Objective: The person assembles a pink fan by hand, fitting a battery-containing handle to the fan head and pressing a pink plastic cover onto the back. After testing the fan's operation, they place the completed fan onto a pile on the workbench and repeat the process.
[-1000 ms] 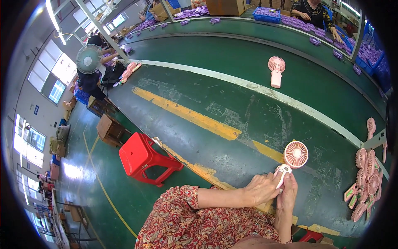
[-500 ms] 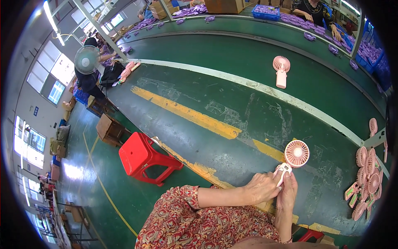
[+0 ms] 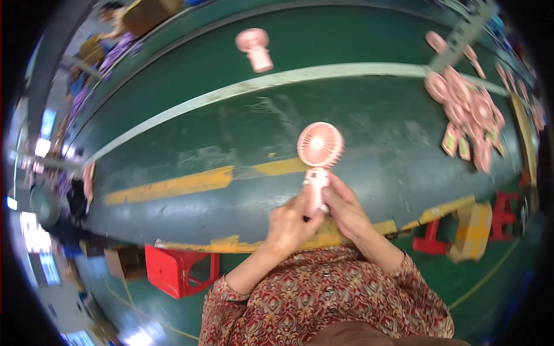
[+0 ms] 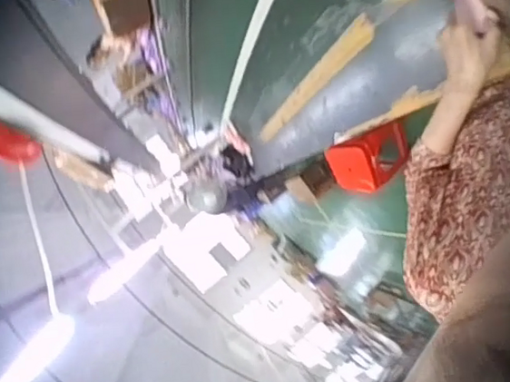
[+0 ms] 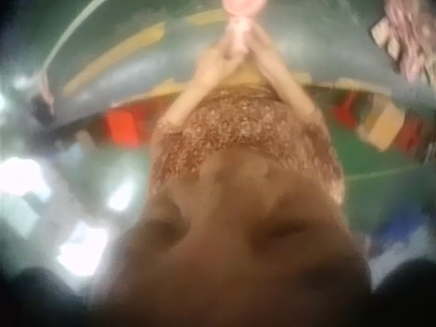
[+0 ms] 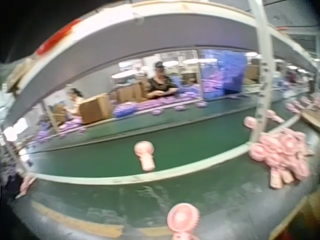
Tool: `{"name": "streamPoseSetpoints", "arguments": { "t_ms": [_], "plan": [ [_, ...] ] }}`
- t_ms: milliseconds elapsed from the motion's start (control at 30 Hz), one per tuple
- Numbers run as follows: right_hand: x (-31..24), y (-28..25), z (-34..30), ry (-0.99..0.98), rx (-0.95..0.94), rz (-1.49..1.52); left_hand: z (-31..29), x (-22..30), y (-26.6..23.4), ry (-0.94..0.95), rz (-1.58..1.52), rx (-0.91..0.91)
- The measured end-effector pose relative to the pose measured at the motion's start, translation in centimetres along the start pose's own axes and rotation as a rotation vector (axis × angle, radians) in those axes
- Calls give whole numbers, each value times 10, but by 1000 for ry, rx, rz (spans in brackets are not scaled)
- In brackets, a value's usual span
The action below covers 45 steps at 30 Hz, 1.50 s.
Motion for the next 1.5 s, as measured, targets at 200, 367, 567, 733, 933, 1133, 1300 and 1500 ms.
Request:
{"name": "streamPoseSetpoints", "arguments": {
  "t_ms": [200, 367, 567, 733, 933, 1133, 1300, 1500],
  "plan": [
    [-9, -9, -5, -42, 6, 7, 11, 2, 11, -17, -46, -51],
    [-11, -11, -10, -83, -1, -136, 7, 6, 14, 56, -3, -38],
    [-9, -13, -8, -65, 88, -102, 5, 23, 13, 84, 138, -37],
    [-3, -19, -6, -22, 93, 43, 3, 21, 17, 25, 216, -101],
    [-6, -17, -8, -61, -3, 141, 8, -21, 38, -370, -819, -323],
    [-12, -14, -11, -19, -63, 92, 9, -8, 38, -322, -819, -447],
    [-22, -5, -12, -41, -91, 62, 8, -4, 35, -244, -647, -353],
    [-25, -3, -16, -121, -96, 38, 9, 5, 25, -184, -529, -236]
  ]
}}
Point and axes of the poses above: each hand's wrist, its own z-axis towards the middle knuckle, its own y-axis out of the palm, x = y × z, the point moved 6 cm from there along z, towards the middle knuckle, and after that the axes turned 5 degrees about -x, right-handed, at the moved point
